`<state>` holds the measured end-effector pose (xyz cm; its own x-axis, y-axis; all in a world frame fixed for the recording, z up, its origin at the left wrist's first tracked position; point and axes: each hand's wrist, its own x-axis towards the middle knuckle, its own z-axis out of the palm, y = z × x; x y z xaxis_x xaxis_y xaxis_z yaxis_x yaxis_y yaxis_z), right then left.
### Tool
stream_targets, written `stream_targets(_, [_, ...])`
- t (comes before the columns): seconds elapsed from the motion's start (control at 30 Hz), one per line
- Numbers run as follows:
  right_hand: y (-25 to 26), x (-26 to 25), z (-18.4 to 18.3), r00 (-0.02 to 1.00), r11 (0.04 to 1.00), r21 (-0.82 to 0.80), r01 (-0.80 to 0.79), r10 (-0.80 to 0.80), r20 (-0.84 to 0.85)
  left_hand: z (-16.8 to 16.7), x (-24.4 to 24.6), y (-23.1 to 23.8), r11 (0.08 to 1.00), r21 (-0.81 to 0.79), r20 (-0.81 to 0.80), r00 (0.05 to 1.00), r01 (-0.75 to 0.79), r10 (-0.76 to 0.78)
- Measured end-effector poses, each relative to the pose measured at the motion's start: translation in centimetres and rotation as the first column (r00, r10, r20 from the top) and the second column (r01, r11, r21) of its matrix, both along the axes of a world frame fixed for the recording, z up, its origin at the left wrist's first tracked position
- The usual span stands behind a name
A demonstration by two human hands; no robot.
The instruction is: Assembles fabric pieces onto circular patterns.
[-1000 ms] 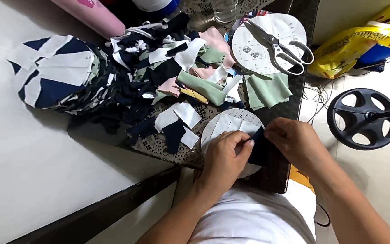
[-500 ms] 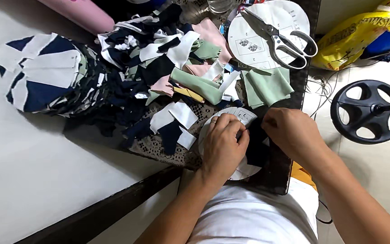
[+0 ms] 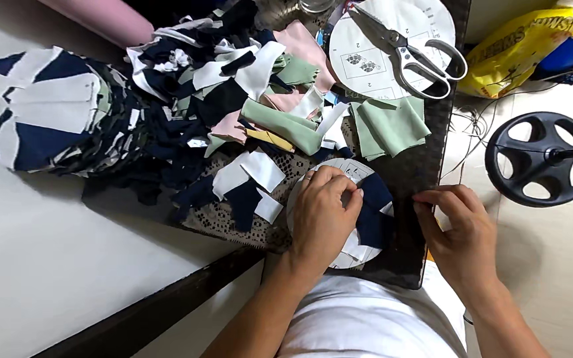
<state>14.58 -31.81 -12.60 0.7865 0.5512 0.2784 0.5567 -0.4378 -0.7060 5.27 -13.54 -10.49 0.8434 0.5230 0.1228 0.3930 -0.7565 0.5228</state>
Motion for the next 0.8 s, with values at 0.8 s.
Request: stream_targets(0.8, [3.4,2.0,-1.8,0.972,0.978,-0.082,-0.191,0.200,0.123,1.4,-3.9,0.4,0.998,0.019,-0.116,0.991,0.066,-0.063])
